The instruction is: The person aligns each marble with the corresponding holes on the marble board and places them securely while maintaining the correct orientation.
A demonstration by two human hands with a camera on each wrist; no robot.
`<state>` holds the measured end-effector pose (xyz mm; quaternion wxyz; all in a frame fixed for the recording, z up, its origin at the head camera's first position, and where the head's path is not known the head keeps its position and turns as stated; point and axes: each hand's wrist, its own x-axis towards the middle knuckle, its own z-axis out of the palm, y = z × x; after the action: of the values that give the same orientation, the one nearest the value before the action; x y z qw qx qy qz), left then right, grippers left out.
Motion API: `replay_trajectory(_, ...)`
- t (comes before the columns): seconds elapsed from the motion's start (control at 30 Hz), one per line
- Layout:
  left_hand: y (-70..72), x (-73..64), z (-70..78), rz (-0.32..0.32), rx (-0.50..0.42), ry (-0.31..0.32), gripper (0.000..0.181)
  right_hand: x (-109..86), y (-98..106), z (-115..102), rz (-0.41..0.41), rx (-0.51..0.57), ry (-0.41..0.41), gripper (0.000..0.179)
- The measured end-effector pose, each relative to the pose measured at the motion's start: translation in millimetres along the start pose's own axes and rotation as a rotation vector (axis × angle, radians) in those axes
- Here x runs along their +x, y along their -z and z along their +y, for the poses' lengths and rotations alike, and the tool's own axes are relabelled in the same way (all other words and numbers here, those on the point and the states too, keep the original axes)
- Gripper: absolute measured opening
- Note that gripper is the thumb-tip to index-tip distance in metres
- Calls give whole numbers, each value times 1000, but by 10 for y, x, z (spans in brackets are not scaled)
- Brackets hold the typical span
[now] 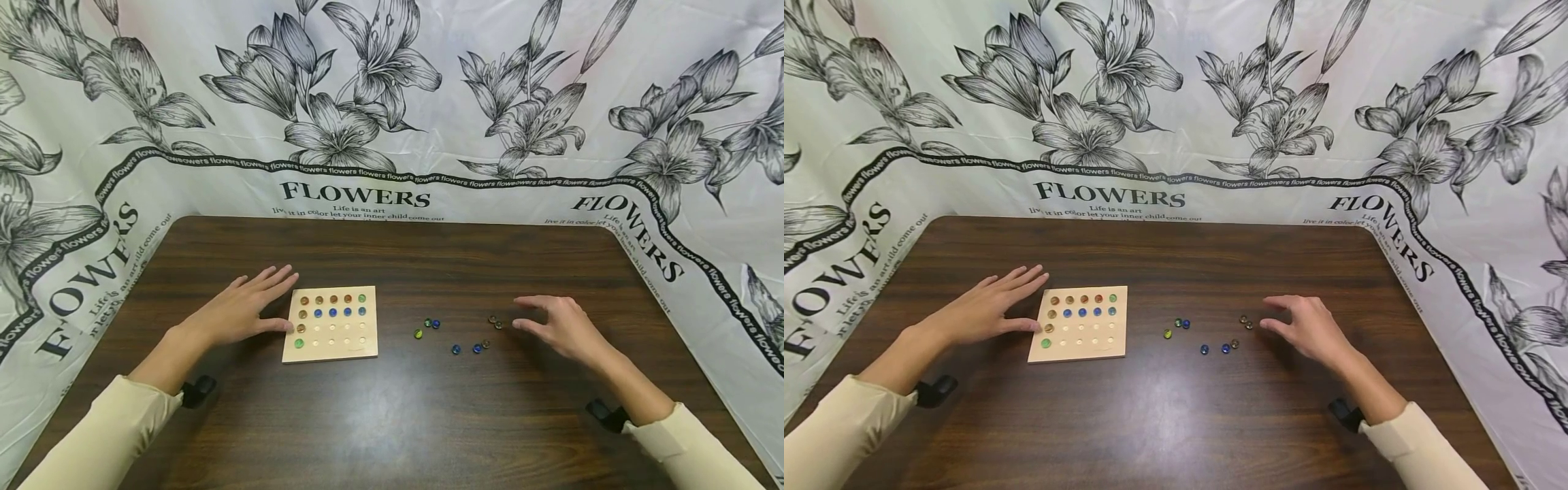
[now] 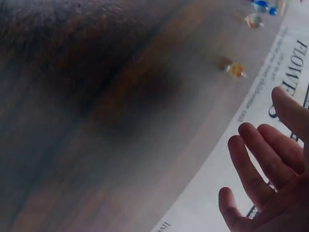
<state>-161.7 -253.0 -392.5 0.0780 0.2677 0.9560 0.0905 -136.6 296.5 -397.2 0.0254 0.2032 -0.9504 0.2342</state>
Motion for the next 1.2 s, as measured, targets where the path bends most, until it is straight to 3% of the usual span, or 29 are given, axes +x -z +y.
replay_trajectory(0.6,-76,-17,0,-35,-36,-58,76,34,-218,-37,-23,-21,1,38)
replay_trajectory(1.2,-90,-47,-21,-34,-48,-58,76,56,-300,-26,11,113,-32,25)
